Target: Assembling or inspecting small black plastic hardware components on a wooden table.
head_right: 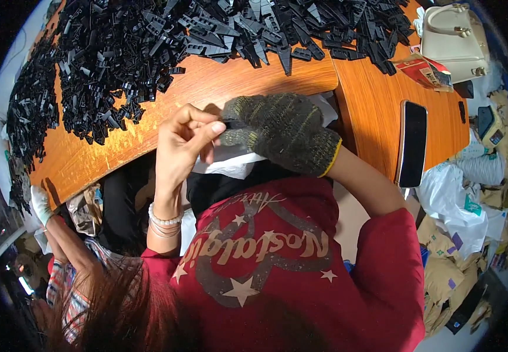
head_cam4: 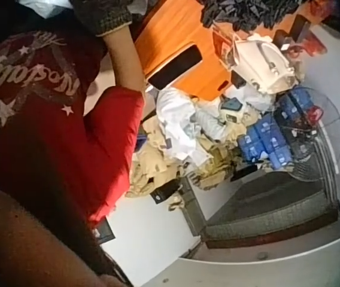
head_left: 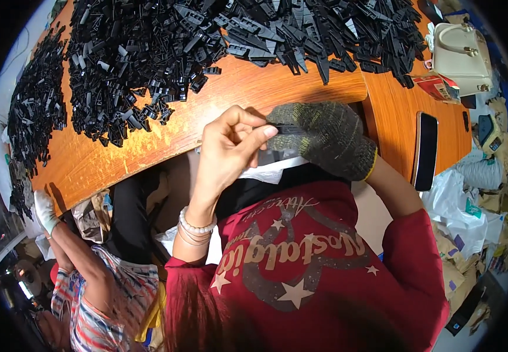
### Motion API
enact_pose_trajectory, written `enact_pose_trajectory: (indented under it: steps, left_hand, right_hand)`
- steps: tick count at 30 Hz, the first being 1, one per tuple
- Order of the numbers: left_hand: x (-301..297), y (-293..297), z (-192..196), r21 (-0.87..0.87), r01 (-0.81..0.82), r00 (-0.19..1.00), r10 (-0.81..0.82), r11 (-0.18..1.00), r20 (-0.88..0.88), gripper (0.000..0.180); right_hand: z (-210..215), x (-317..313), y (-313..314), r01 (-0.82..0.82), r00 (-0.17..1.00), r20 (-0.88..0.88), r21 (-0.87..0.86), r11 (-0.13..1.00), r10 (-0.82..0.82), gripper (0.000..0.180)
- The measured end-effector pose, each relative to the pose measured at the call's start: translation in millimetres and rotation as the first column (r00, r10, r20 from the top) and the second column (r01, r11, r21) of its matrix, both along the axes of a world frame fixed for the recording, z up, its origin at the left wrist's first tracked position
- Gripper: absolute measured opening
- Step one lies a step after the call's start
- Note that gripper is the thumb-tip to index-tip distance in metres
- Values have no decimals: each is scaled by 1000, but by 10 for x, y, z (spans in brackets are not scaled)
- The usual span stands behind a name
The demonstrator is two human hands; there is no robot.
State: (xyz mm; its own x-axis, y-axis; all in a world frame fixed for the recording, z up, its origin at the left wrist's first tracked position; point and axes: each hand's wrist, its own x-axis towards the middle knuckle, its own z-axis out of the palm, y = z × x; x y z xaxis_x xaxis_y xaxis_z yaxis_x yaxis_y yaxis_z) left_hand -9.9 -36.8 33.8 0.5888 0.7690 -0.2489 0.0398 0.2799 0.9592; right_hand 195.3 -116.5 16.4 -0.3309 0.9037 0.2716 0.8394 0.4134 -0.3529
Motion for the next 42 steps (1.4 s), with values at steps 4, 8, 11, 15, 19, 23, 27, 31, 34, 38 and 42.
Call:
enact_pose_trajectory:
  steps: [4, 8, 11, 15, 19, 23, 27, 31, 34, 38, 42]
  left_hand:
    - [96, 223, -149, 507, -76, 971, 178, 859, -157, 19]
    - [307, 554, -137, 958, 117, 860, 457, 262, -229, 23]
    - [363, 683, -150, 954, 202, 841, 460, 219, -284, 22]
    - [310, 591, -220, 974, 103, 891, 416, 201, -180, 20]
    - [256, 196, -253, 517, -184, 983, 161, 836, 90, 17]
    - [81, 93, -160, 458, -76, 989, 127, 885, -80, 7]
    - [-2, 465, -206, 921, -69, 811, 559, 383, -171, 12]
    - [74, 654, -200, 892, 364, 499, 753, 267, -429, 44]
    - [135, 684, -124, 853, 417, 458, 738, 313, -495, 45]
    - [1, 619, -82, 821, 406, 631, 527, 400, -569, 26]
    - [-46, 392, -130, 761, 281, 856, 206, 584, -474, 16]
  right_hand:
    - [181, 43, -16, 29, 999, 43, -262, 965, -18, 42]
    - [376, 44, 61, 138, 990, 42, -521, 842, -136, 43]
    - [349, 57, 54, 61, 995, -47, -408, 911, -88, 36]
    - [271, -6, 120, 160, 953, -184, -373, 914, -242, 31]
    - [22, -139, 244, 180, 908, -338, -221, 958, -249, 34]
    - [134, -159, 313, -5, 799, -567, -342, 940, -202, 35]
    - [114, -129, 287, 141, 843, -472, -265, 954, -256, 29]
    - [81, -144, 289, 65, 975, -216, 73, 995, -48, 30]
    - [113, -199, 254, 217, 894, -358, -184, 959, -270, 30]
    - [133, -163, 274, 245, 861, -386, -255, 935, -331, 32]
    - [76, -105, 329, 240, 882, -378, -153, 959, -281, 33]
